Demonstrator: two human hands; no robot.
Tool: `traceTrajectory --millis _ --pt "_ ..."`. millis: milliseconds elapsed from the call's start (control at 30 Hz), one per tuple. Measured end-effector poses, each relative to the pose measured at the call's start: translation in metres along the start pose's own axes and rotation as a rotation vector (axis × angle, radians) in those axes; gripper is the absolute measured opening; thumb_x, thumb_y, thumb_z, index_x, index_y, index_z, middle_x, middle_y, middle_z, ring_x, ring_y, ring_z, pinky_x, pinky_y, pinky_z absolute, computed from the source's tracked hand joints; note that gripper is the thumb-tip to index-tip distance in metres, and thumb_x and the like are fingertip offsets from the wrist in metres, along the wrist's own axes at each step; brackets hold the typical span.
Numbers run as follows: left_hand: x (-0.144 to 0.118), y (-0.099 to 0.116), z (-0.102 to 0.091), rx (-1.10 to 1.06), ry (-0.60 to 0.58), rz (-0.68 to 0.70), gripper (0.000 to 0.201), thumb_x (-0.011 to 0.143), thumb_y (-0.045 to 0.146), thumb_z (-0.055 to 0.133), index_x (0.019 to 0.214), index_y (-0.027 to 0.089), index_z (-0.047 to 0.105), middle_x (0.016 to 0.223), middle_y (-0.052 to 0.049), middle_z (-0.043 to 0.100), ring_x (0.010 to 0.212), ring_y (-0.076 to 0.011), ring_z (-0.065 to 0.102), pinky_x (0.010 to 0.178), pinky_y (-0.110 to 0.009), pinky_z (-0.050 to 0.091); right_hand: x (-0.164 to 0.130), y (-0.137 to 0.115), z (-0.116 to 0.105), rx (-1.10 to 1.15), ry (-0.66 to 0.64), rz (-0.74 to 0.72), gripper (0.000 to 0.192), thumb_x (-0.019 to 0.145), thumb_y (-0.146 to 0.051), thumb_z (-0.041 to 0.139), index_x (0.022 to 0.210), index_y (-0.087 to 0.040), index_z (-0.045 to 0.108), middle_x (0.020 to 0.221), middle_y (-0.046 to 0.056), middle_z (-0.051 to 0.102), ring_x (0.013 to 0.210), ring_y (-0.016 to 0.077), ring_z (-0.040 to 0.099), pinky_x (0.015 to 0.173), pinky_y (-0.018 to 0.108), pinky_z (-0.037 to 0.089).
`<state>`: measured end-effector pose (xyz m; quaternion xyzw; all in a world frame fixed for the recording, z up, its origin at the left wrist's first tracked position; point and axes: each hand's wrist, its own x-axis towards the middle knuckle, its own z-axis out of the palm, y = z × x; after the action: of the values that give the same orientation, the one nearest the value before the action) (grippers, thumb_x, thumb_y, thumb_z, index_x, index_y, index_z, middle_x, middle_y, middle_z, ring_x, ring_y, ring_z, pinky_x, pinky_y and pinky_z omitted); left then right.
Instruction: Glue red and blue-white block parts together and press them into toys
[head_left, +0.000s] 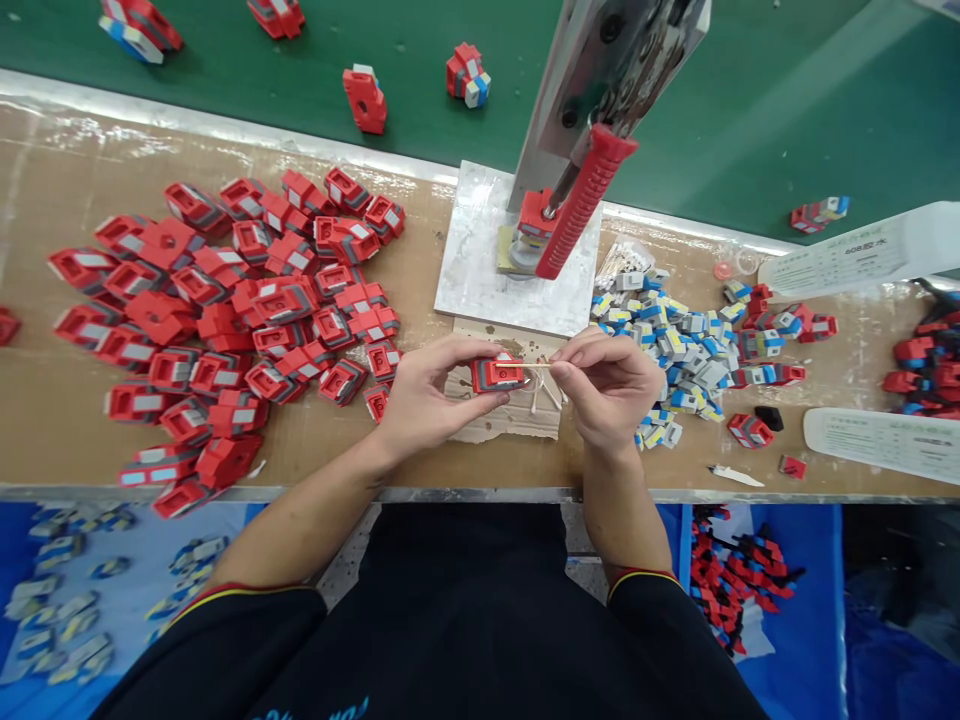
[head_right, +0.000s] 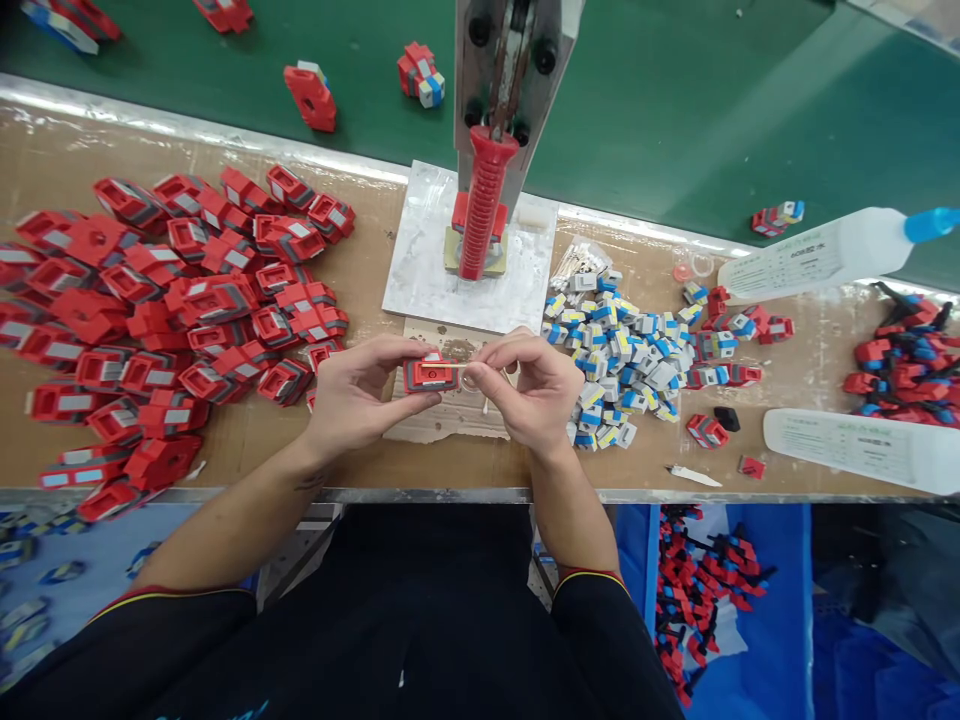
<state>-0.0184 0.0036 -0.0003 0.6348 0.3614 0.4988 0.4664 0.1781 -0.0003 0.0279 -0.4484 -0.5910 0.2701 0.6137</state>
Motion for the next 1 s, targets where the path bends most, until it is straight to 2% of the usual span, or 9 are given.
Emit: traceTrajectory --millis 233,400,567,700,833,900,1000 --pt "0.002 0.001 -0.001 0.018 0.034 0.060 0.035 0.081 0.027 0.092 0.114 0.025 0.080 0.107 -0.007 0.082 0.097 -0.0208 0.077 0.090 -0.037 0.064 0.000 0.003 -0.005 0.014 0.014 -0.060 0.026 0.089 -0.037 0.084 0.075 -0.025 0.065 0.062 -0.003 0.068 0.060 0.0159 0.067 0.057 0.032 0.053" --pt "0.002 0.002 -0.003 0.051 0.059 0.016 0.032 0.080 0.031 0.093 0.109 0.025 0.082 0.104 -0.006 0.080 0.093 -0.0201 0.075 0.089 -0.036 0.064 0.000 0.005 -0.008 -0.033 0.028 -0.043 0.028 0.088 -0.040 0.084 0.074 -0.026 0.066 0.061 -0.002 0.068 0.059 0.0173 0.067 0.058 0.034 0.055" --pt "0.002 0.002 -0.003 0.075 0.081 0.036 0.033 0.080 0.031 0.093 0.110 0.027 0.082 0.103 -0.005 0.079 0.092 -0.0193 0.075 0.088 -0.036 0.064 -0.001 0.005 -0.008 -0.007 0.027 -0.057 0.024 0.088 -0.035 0.085 0.076 -0.026 0.067 0.064 -0.002 0.070 0.060 0.0165 0.068 0.060 0.033 0.055" --pt "0.002 0.002 -0.004 0.096 0.080 0.033 0.032 0.080 0.034 0.092 0.109 0.026 0.082 0.103 -0.006 0.080 0.093 -0.0207 0.076 0.089 -0.037 0.064 -0.001 0.005 -0.008 -0.033 0.026 -0.032 0.027 0.088 -0.039 0.085 0.074 -0.025 0.066 0.062 -0.002 0.069 0.059 0.0166 0.068 0.058 0.033 0.054" --pt "0.003 0.000 -0.005 0.084 0.075 0.061 0.031 0.080 0.031 0.092 0.110 0.026 0.081 0.107 -0.006 0.080 0.097 -0.0208 0.076 0.091 -0.037 0.064 0.003 0.004 -0.019 -0.004 0.076 -0.057 0.030 0.088 -0.042 0.084 0.072 -0.026 0.064 0.060 -0.003 0.068 0.056 0.0160 0.066 0.055 0.032 0.052" --pt "0.003 -0.003 -0.006 0.076 0.081 0.067 0.031 0.081 0.030 0.091 0.109 0.026 0.081 0.109 -0.006 0.080 0.099 -0.0208 0.076 0.092 -0.037 0.064 0.005 0.006 -0.029 -0.008 0.025 -0.082 0.027 0.088 -0.036 0.085 0.072 -0.026 0.065 0.061 -0.003 0.070 0.056 0.0156 0.066 0.055 0.032 0.052" --pt "0.004 -0.005 -0.008 0.066 0.083 0.043 0.030 0.082 0.031 0.090 0.109 0.025 0.079 0.109 -0.007 0.080 0.102 -0.0225 0.077 0.094 -0.038 0.064 0.006 0.010 -0.040 -0.135 -0.196 -0.057 0.019 0.088 -0.026 0.083 0.075 -0.025 0.069 0.067 -0.001 0.075 0.060 0.0155 0.068 0.058 0.031 0.052"
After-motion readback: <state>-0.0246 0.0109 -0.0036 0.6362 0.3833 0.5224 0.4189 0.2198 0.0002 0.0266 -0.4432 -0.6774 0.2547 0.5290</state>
